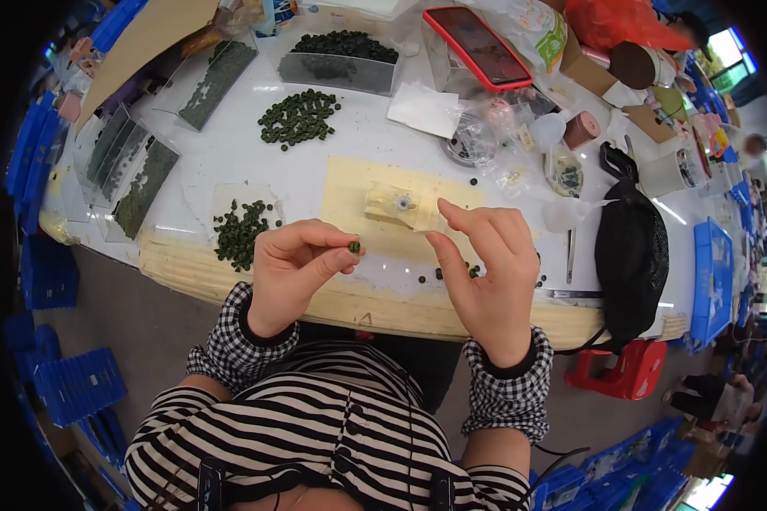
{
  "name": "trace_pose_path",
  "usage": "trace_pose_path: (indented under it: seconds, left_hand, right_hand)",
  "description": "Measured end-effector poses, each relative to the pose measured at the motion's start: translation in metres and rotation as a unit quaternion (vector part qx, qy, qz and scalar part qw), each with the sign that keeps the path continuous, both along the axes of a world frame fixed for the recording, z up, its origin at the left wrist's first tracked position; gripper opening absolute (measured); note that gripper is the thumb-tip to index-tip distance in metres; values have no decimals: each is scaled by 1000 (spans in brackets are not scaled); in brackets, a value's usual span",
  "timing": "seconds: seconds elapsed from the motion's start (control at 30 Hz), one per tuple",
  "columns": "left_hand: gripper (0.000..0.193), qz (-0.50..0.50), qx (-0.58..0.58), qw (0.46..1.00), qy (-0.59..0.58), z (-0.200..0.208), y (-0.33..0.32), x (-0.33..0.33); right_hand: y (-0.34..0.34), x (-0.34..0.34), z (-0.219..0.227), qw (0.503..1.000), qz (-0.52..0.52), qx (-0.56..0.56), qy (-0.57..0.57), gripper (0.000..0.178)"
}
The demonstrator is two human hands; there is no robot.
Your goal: Assembling small green components onto thin metal stems at a factory workbench.
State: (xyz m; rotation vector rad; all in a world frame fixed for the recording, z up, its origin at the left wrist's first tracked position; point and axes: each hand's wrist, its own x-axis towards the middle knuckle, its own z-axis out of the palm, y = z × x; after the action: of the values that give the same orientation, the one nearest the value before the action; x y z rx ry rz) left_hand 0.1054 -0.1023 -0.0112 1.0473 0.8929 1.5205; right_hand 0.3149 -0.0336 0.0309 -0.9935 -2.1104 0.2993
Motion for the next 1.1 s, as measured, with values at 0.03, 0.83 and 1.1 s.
trace_pose_path:
  seconds: [0.03, 0.83, 1.1]
  left_hand:
    - [13, -5, -8, 1000, -3, 0, 0, 1]
    - [16, -96, -101, 964, -228, -24, 8, -7]
    - [15, -156, -122, 941, -275, -15, 5, -2]
  right_hand:
    - [-2, -6, -6, 1000, -14, 4, 13, 29]
    - [2, -29, -17, 995, -62, 52, 64, 16]
    - [-17, -23, -9, 953, -10, -44, 300, 8]
